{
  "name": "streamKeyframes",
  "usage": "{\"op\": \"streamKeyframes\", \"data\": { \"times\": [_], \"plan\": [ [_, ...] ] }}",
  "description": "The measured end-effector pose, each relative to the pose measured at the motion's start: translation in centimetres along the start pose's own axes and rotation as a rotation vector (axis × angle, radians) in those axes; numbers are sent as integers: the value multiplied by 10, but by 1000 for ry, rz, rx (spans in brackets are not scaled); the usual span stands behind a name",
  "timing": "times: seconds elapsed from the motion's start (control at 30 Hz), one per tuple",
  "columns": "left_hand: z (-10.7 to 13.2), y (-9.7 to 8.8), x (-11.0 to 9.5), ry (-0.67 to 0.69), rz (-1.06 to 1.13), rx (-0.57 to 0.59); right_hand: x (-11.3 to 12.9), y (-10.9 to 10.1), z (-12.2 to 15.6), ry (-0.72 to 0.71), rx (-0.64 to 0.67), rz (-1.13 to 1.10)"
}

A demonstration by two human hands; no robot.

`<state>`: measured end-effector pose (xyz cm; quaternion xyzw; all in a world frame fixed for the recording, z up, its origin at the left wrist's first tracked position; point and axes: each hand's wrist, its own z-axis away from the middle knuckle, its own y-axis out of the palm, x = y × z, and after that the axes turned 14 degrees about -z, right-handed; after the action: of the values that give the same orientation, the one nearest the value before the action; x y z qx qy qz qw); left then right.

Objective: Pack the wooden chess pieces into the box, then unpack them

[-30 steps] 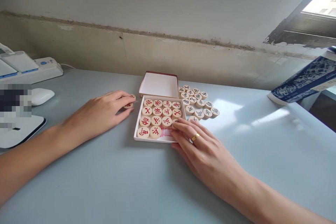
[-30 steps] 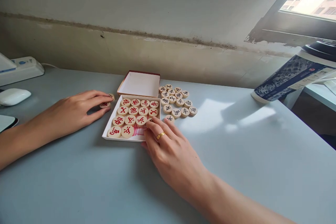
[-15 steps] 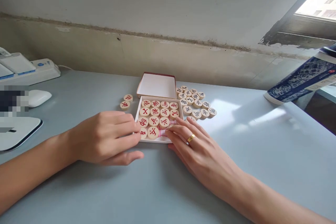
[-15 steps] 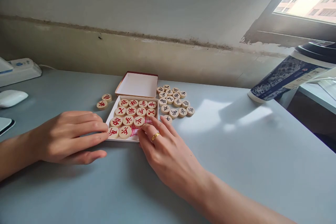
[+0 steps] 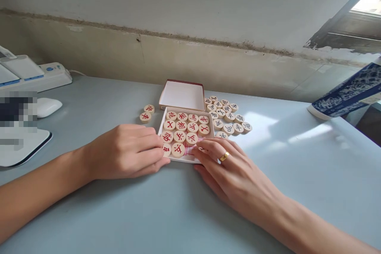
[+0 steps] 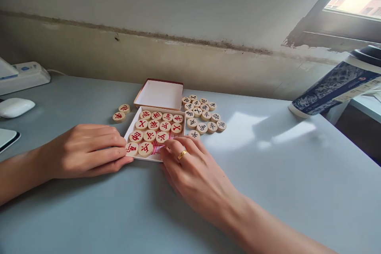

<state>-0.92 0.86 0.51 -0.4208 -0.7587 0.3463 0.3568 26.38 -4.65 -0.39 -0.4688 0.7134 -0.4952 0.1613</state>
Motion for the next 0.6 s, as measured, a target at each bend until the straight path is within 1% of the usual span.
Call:
{"op": "streamKeyframes", "data": {
  "times": [0.07,0.13,0.23,0.3,0.33,0.37,0.4,0.43,0.5,0.53,0.57,0.6],
  "plan": [
    [0,0,-1,-30,31,3,0,0,1,7,-21,-36],
    [-1,0,-1,-26,22,10,0,-1,2,6,-56,-81],
    [-4,-5,-1,-17,-45,-29,2,-5,5,11,-157,-143],
    [-6,-11,-6,-20,-68,-86,5,-8,8,12,-204,-182],
    [-8,-14,-11,-19,-49,-100,7,-9,8,-1,-201,-211],
    [-10,-18,-17,-33,3,-77,9,-11,9,-20,-181,-253],
    [-12,-21,-24,-60,93,-27,10,-11,8,-44,-151,-308],
    [-15,-24,-31,-150,229,97,12,-11,8,-75,-117,-369],
    [-20,-27,-46,-453,614,423,15,-10,6,-107,-71,-480],
    [-23,-27,-51,-592,776,566,15,-8,5,-103,-67,-523],
    [-25,-27,-55,-715,910,661,16,-7,4,-92,-67,-556],
    [-28,-26,-58,-819,1025,730,16,-6,3,-77,-75,-581]
  ]
}}
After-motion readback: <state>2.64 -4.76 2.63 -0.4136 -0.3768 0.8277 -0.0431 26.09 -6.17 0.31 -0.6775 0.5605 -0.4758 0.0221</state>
